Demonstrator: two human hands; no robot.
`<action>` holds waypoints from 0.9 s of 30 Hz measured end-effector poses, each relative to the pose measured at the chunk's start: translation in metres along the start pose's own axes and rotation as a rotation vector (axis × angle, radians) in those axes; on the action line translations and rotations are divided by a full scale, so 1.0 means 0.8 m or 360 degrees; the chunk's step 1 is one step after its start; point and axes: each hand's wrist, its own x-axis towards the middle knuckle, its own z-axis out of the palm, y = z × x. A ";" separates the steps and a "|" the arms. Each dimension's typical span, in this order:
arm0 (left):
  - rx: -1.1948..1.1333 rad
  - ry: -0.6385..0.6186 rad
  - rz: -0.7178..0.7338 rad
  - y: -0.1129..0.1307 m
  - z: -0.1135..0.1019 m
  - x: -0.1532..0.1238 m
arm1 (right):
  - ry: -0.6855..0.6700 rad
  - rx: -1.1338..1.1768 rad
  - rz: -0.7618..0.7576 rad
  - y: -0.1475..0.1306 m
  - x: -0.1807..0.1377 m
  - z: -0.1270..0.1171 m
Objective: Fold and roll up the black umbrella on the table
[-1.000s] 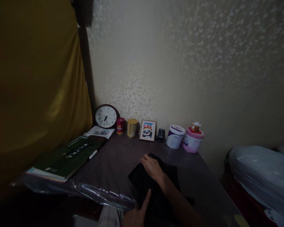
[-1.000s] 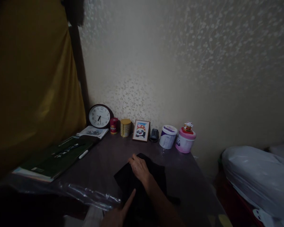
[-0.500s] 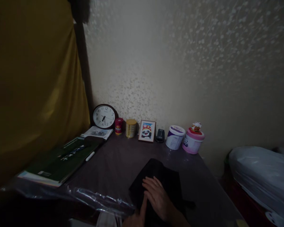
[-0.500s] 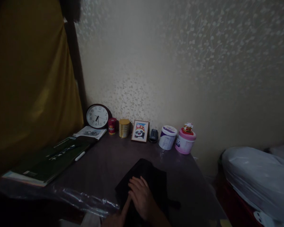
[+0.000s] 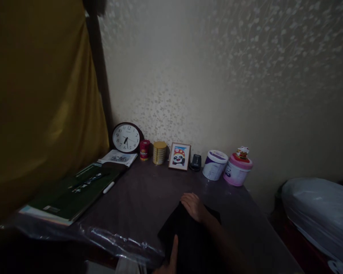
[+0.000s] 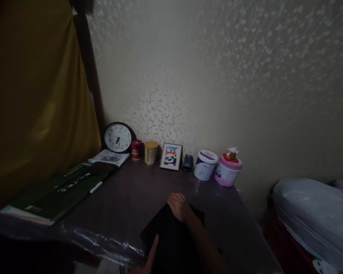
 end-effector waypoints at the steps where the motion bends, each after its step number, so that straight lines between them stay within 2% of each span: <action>1: -0.0003 -0.0034 -0.0011 0.001 -0.002 0.000 | -0.0022 -0.0036 0.0021 0.004 0.003 0.002; 4: -0.0020 -0.0083 -0.0033 0.003 -0.010 -0.005 | -0.0039 -0.0096 0.0138 0.011 0.012 0.004; 8: -0.0057 -0.0064 0.0052 0.004 -0.016 -0.016 | 0.0073 -0.0137 0.0407 0.027 0.012 -0.008; 11: -0.0045 -0.0036 0.0110 0.001 -0.016 -0.021 | 0.0213 -0.0133 0.0632 0.043 -0.008 -0.033; 14: -0.0084 0.0063 0.0198 0.000 -0.012 -0.020 | 0.0362 -0.0109 0.0859 0.047 -0.047 -0.063; 17: -0.0168 0.0141 0.0259 0.001 -0.008 -0.015 | 0.0505 0.0105 0.1102 0.031 -0.087 -0.081; 20: -0.0122 0.0194 0.0254 0.005 -0.007 -0.012 | 0.0581 0.0497 0.1237 0.002 -0.116 -0.081; 24: -0.0051 0.0223 0.0227 0.010 -0.007 -0.014 | 0.0565 0.0956 0.1339 -0.030 -0.133 -0.067; 27: -0.0031 0.0231 0.0229 0.011 -0.009 -0.016 | 0.0555 0.1150 0.1347 -0.038 -0.134 -0.058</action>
